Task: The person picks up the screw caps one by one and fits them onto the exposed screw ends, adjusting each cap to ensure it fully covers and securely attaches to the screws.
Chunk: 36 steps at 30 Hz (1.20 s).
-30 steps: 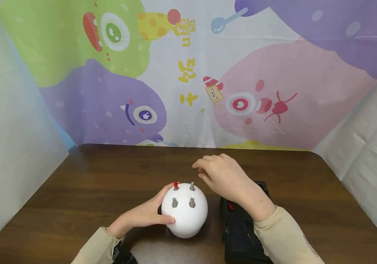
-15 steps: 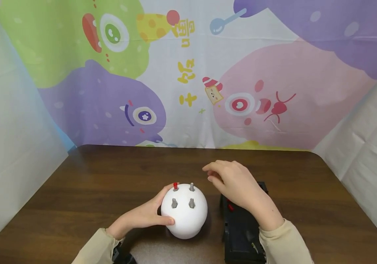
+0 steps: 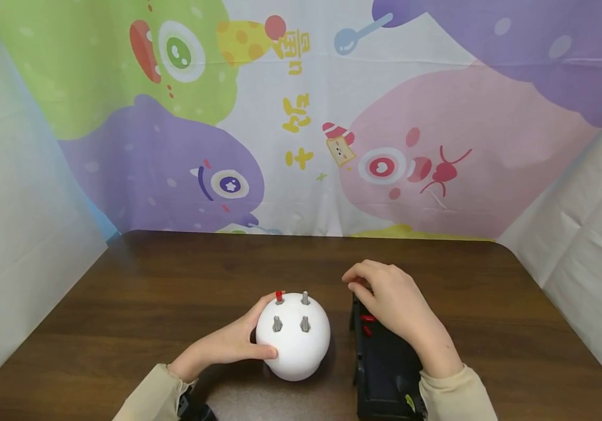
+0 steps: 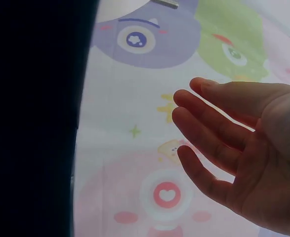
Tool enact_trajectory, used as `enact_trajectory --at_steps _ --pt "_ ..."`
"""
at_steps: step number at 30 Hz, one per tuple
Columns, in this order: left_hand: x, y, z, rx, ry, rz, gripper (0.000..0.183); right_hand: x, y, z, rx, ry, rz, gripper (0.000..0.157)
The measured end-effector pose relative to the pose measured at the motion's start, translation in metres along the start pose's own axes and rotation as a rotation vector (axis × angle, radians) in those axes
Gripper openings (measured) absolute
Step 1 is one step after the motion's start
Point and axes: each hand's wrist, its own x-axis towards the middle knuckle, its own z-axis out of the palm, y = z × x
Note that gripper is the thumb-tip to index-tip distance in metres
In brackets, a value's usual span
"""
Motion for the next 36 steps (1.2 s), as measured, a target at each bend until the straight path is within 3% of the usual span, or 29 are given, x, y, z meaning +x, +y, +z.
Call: enact_trajectory --at_steps 19,30,36 --pt "0.001 -0.002 0.000 0.011 -0.003 -0.002 0.092 -0.006 0.012 0.001 -0.020 -0.132 0.129 0.013" --pt "0.001 -0.002 0.000 0.006 -0.004 -0.007 0.092 -0.005 0.024 0.014 -0.007 -0.339 0.230 0.011" --pt "0.001 -0.001 0.000 0.014 -0.006 -0.003 0.092 -0.006 0.023 0.018 -0.011 -0.389 0.258 0.009"
